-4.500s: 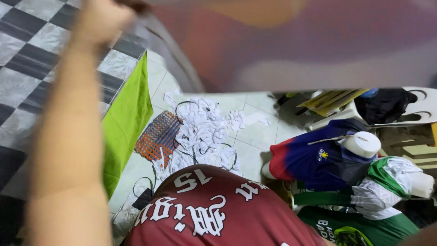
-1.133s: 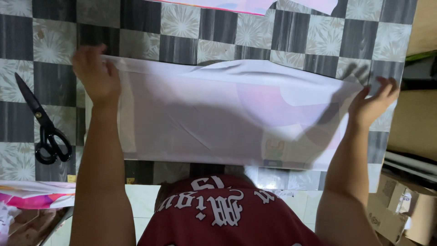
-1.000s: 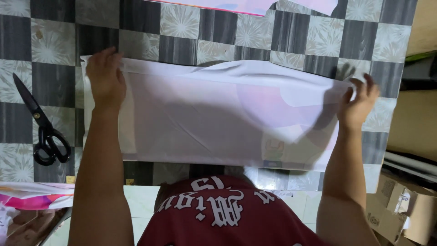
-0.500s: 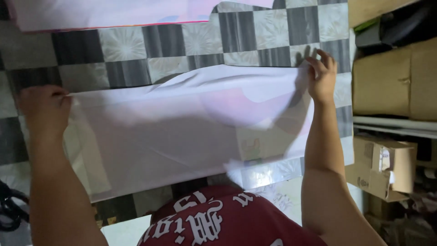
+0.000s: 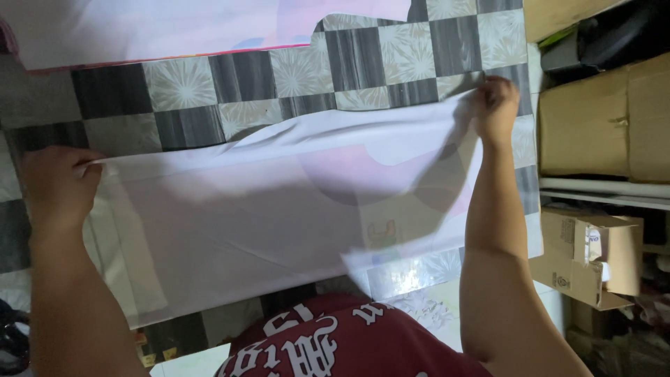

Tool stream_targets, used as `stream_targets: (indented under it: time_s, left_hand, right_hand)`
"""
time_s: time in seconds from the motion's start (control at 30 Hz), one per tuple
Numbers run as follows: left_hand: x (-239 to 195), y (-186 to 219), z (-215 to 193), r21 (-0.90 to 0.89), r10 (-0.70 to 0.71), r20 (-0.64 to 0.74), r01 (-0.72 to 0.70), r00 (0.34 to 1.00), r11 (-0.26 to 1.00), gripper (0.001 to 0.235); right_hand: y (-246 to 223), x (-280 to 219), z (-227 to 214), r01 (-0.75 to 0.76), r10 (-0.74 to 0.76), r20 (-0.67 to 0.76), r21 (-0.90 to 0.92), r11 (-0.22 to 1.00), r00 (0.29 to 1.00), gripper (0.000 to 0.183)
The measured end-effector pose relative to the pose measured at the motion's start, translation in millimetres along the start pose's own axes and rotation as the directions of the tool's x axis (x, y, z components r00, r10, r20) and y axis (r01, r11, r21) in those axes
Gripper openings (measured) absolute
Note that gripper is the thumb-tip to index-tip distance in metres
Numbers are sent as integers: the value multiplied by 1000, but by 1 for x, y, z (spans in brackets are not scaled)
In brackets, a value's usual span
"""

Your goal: Cutting out garment patterns from a sheet of printed fabric using scissors on a work table.

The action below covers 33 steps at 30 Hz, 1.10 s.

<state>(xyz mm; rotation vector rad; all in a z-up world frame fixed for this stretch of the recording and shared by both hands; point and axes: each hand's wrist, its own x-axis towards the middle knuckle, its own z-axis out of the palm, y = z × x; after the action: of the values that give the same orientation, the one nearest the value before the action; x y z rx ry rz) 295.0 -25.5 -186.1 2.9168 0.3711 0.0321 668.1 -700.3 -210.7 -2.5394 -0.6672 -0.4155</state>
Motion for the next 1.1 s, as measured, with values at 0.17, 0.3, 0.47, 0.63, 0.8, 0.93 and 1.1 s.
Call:
stream_targets:
  time_s: [0.17,0.3,0.47,0.63,0.8,0.93,1.1]
  left_hand:
    - [-2,-9,9,15,-138,9,138,990,990,17]
    - [5,-5,3,-100,-184,-1,183,983,978,24]
    - [12,-13,7,-149,-154,65,162,986,975,42]
    - [12,-26,10,-128,-153,58,159,987,979,24]
    - [-5,-44,19,87,-223,-376,274,899,958,18]
    - [-9,-24,-7,-93,-117,-286,94,951,991,23]
    - [-10,-16,-10,-270,-237,54,242,970,932,18]
  right_hand:
    - [2,-1,8,-237,228,-149,-46,971,962,10]
    - [7,1,18,-158,125,-223,-138,978,967,12]
    - [7,4,21,-168,105,-244,-254,952,964,14]
    - [21,1,25,-40,-38,-260,-288,957,965,13]
    - [25,-2,31,-69,-13,-270,-291,954,963,9]
    - [17,0,31,-129,26,-301,-330,935,953,8]
    - [7,0,27,-155,66,-275,-317,936,959,9]
